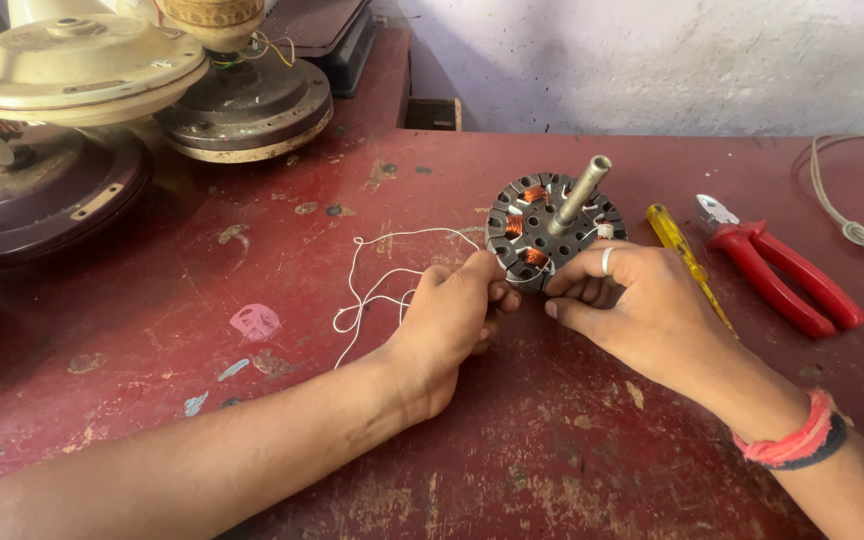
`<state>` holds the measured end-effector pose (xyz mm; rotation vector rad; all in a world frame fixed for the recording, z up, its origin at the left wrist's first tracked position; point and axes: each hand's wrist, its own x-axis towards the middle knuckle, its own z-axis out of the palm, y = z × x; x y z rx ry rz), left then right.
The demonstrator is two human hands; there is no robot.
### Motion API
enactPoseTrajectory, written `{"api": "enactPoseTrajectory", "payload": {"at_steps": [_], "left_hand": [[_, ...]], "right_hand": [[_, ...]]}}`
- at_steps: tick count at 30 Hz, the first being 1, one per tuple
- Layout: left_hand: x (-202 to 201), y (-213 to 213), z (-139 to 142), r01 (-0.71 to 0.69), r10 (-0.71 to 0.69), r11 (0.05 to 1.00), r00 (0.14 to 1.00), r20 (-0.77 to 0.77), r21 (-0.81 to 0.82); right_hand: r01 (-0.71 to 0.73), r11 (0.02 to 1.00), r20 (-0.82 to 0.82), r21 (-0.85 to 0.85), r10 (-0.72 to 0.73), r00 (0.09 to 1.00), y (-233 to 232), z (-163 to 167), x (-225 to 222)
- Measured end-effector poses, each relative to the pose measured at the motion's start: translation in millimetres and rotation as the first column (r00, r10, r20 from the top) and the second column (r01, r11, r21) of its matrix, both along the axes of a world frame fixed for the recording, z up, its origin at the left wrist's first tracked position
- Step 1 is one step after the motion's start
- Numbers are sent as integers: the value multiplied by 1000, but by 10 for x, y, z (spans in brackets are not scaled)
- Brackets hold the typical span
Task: The person is repairing an electrical motor by winding copper wire around the stator slots and securing it with white thread. They use a screwdriver to adjust the wire placement and pliers to cut the thread.
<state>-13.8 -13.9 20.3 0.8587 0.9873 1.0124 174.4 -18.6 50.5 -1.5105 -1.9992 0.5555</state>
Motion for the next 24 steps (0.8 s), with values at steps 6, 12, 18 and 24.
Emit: {"api": "enactPoseTrajectory", "payload": {"at_steps": [6,12,18,24], "left_hand": [[-40,31,92,129,-124,975,991,42,-183],[-27,22,96,237,-237,962,971,16,-138],[-83,134,118,354,-355,930,935,-1,-101],[-128,195,104,479,-479,878,877,-30,-11]], "right_hand": [[-12,1000,-24,-4,11,1000,-5,5,0],[-24,1000,-57,6,24,998,4,-17,15],[16,999,-92,46,-12,996,14,-14,12],[66,997,-56,31,-65,996,20,11,-10]]}}
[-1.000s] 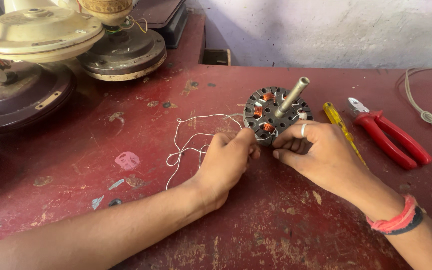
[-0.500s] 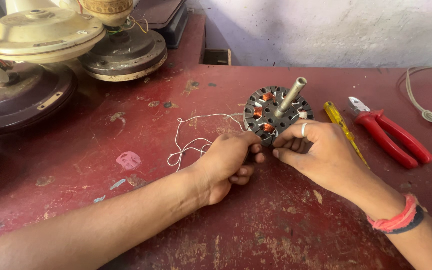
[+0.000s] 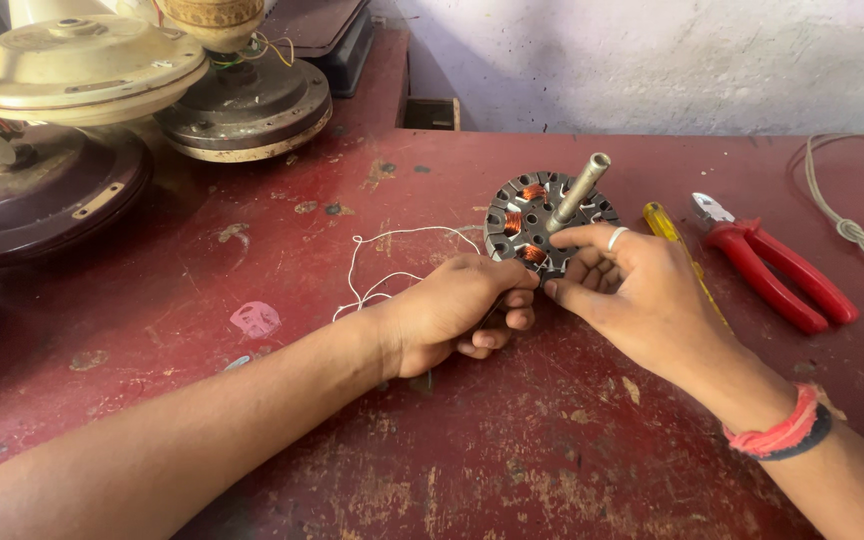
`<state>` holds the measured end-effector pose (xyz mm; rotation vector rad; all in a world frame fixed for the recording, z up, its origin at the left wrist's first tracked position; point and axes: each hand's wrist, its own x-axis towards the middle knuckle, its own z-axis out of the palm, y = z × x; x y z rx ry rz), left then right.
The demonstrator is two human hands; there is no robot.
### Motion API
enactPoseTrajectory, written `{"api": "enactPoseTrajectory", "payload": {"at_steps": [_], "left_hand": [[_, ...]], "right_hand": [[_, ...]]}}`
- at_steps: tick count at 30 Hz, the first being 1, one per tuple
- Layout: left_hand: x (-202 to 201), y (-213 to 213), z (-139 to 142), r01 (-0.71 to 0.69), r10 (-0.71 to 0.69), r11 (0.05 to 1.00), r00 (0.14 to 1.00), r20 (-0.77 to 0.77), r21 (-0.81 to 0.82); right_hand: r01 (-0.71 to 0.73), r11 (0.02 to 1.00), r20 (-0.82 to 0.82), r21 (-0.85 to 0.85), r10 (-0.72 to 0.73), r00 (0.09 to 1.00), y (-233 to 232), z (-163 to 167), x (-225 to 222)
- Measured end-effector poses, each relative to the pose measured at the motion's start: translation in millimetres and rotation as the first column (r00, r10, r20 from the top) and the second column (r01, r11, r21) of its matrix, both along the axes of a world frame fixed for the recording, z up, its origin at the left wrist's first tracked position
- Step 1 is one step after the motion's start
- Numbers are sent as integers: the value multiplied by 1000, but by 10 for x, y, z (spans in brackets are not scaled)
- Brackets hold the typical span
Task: The person is repairing an electrical motor by winding copper wire around the stator slots and securing it with white thread. They use a screwdriver to adjust the wire placement and pliers to cut the thread.
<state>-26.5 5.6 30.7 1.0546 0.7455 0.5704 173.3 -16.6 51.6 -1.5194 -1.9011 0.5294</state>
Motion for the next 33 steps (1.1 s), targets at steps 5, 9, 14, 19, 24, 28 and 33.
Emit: {"api": "enactPoseTrajectory", "payload": {"at_steps": [5,9,14,19,24,28,33], "left_hand": [[-12,72,-42,11,-11,998,1000,-1,56],[-2,127,-100,55,-54,993,999,-8,104],[38,143,-147,-2,5,992,1000,-19,125],[135,60,-160,-183,253,940,941,-226,289],[106,1,-153,-73,536,611,770,-345,788],[99,19,-150,-57,522,620,775,-357,782],[107,12,-137,-55,512,623,783,-353,780]], "right_hand": [[3,1000,62,31,-5,998,-1,-7,-32],[-4,998,107,55,-2,994,19,-13,-50],[45,998,134,36,-50,990,34,-18,-65],[84,996,110,40,-88,990,31,-8,-80],[92,993,95,77,-100,990,17,19,-80],[149,985,108,86,-158,981,15,8,-90],[180,978,89,110,-190,978,55,-24,-79]]}}
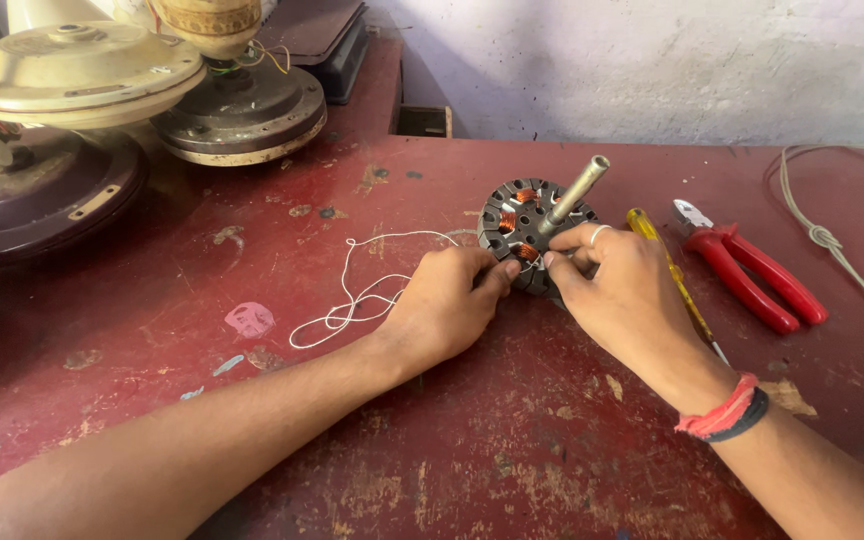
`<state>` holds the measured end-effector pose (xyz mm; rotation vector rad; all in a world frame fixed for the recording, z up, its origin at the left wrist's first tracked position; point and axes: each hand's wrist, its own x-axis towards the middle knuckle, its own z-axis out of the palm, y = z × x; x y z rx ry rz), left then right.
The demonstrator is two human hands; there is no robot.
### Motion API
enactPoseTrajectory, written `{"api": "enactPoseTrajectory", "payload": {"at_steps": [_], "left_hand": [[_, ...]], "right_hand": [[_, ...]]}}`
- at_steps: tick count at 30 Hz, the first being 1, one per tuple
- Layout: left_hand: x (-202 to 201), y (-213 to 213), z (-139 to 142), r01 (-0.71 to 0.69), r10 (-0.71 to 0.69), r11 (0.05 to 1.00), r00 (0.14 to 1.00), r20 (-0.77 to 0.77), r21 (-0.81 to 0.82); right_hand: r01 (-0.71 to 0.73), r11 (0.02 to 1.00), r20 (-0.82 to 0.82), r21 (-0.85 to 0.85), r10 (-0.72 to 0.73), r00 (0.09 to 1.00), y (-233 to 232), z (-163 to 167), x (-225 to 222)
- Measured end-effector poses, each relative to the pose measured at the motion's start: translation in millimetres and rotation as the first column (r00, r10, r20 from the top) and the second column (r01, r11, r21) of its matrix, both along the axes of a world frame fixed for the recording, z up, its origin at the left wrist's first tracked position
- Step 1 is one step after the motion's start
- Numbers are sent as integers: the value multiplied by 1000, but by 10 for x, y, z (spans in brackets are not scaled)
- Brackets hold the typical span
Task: The person is repairing an electrical motor by winding copper wire around the stator slots and securing it with white thread. They use a screwdriver to adjust the wire placement and pliers to cut the thread.
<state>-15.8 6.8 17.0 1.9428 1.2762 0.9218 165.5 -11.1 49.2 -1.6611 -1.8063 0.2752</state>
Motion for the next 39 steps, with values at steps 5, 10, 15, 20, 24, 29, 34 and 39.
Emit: {"api": "enactPoseTrajectory", "payload": {"at_steps": [5,10,15,20,24,29,34,39], "left_hand": [[17,-71,71,-29,34,996,998,-53,83],[1,-172,135,-49,59,994,991,-116,93],[-14,-220,134,-42,74,975,988,-137,219],[-16,-241,114,8,30,964,990,-138,267],[-15,-267,108,41,12,966,979,-203,255],[-59,-278,96,239,-106,858,948,-299,455],[-54,-375,52,494,-291,626,866,-407,603],[-116,-465,76,339,-296,568,934,-198,750]], "right_hand": [[-27,996,0,91,27,1000,22,-42,25],[11,996,29,88,-14,999,-13,-24,36],[60,996,55,61,-64,996,-52,61,125],[24,1000,-67,-9,-25,997,-6,0,370],[-218,970,-533,-107,129,836,119,-80,590],[-394,917,-731,-62,227,644,125,-85,611],[-313,950,-280,8,302,911,-37,-58,359],[-375,908,-135,-186,354,925,-57,33,232]]}}
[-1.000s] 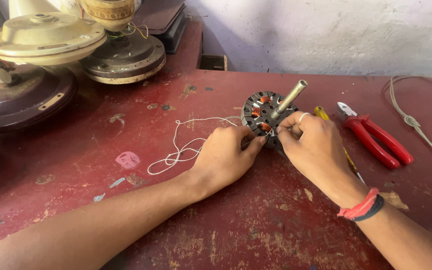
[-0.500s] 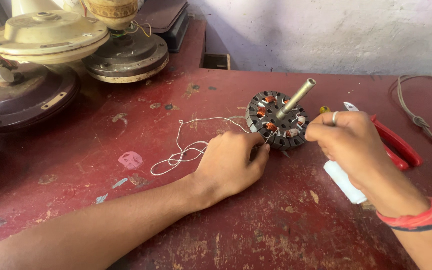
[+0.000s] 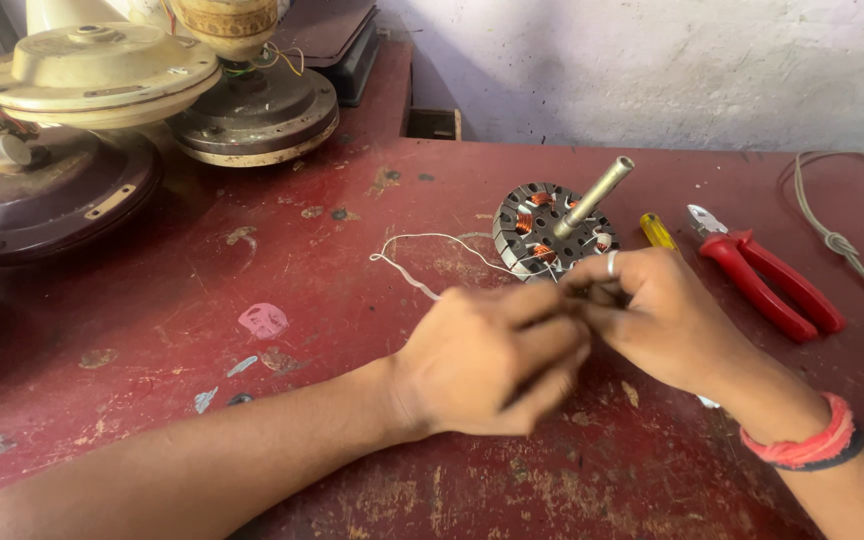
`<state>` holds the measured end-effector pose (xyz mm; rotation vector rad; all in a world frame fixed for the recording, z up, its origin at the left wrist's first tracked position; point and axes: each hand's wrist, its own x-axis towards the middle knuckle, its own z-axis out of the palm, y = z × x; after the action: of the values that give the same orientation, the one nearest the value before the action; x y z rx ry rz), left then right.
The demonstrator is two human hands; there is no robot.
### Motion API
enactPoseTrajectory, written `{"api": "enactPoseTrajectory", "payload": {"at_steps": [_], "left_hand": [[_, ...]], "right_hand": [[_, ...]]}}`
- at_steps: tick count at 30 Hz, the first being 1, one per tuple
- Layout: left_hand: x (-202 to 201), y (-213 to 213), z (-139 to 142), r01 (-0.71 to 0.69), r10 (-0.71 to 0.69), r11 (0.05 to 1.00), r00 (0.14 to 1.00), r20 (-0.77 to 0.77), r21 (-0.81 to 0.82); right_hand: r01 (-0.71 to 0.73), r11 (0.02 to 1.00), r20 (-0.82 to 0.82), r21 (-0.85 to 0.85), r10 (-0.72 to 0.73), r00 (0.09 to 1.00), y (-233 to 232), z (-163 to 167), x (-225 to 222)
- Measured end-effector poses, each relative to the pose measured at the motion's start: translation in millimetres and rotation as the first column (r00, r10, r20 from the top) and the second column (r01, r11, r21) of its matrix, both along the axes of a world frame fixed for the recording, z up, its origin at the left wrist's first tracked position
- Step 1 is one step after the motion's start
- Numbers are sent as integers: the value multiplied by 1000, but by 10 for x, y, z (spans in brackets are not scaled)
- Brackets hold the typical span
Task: The person is repairing an electrical motor by winding copper wire around the stator slots and securing it with white thread. They use a screwdriver to adjust the wire placement and pliers to cut the thread.
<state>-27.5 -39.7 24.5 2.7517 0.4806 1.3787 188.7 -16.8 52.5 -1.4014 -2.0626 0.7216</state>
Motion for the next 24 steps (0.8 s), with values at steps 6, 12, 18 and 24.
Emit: {"api": "enactPoseTrajectory", "payload": {"at_steps": [6,12,18,24], "left_hand": [[26,82,66,-164,212,937,969,129,-307],[55,144,73,-136,182,807,983,24,-574],[53,134,91,-99,163,764,986,42,-638],[67,158,113,-1,157,678,977,144,-735]], "right_hand": [[19,977,52,-213,-8,999,-7,-5,-28],[-52,952,-238,-303,-22,971,53,-45,64],[-117,957,-373,-265,11,928,93,-138,63],[-135,989,-327,-60,109,939,-17,-96,-50]]}}
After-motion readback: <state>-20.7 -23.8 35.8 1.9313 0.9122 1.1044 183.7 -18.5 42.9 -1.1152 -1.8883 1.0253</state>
